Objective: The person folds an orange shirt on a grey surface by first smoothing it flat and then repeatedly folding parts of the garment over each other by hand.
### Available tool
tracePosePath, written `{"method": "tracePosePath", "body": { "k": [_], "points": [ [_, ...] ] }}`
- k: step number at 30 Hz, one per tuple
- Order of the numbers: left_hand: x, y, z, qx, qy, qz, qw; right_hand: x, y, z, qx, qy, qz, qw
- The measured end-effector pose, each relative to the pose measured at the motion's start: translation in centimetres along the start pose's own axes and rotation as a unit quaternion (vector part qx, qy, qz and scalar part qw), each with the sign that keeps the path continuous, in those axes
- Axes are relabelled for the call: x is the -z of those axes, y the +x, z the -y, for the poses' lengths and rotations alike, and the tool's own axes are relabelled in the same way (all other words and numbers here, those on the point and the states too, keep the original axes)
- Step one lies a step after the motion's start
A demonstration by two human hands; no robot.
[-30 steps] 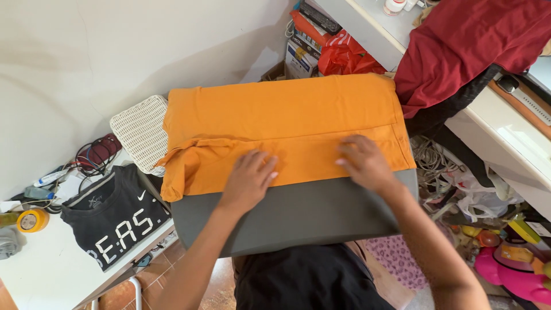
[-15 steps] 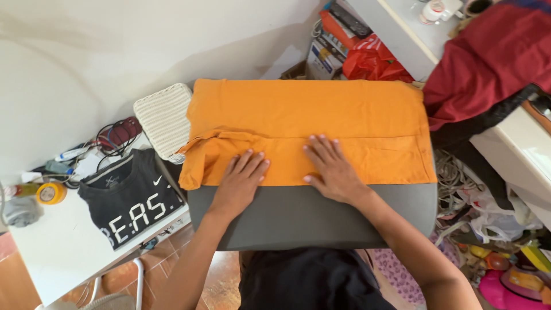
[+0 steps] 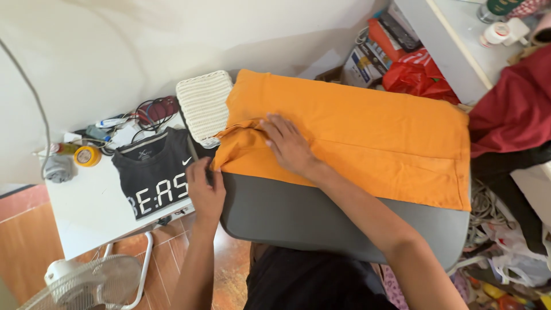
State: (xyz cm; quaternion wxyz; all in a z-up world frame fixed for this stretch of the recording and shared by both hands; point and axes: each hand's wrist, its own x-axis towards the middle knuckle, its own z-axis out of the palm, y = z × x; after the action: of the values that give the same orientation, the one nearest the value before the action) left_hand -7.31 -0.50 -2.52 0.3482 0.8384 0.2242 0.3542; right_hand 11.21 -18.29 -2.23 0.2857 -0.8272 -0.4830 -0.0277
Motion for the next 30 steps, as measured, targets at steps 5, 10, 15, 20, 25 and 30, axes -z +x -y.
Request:
{"method": "tracePosePath", "body": {
  "k": [5,10,15,20,25,30],
  "points": [
    [-2.0,-0.4,4.2,0.114,-0.183,-0.006,0.976,-1.1,3.3,0.1,-0.032,-0.004,-0.022,0.999],
    [-3.5,1.9,6.4,0.195,-0.437,0.023,0.878,-1.5,3.9,-0.5,-0.108,0.121,-0.099,0.982],
    [-3.7,3.2,7.4,0.216,-0.326,0.026,0.92,-0.5,3.8,-1.2,-0.138,0.125,-0.191,0.964],
    [-2.3,3.9,5.4,0.541,-0.274,0.1,0.789,0.5,4.0,-1.5,-0.219,0.124,-0.166,0.953],
    [-2.8,2.5,6.5,0.371,-0.375,0.049,0.848,-0.3,3.4,-0.6,-0.18,0.101,-0.176,0.963],
    [-2.8,2.6,7.4,0.187,-0.436,0.004,0.88,-1.7,2.1,-0.9,-0.089,0.049,-0.205,0.973]
  ]
}}
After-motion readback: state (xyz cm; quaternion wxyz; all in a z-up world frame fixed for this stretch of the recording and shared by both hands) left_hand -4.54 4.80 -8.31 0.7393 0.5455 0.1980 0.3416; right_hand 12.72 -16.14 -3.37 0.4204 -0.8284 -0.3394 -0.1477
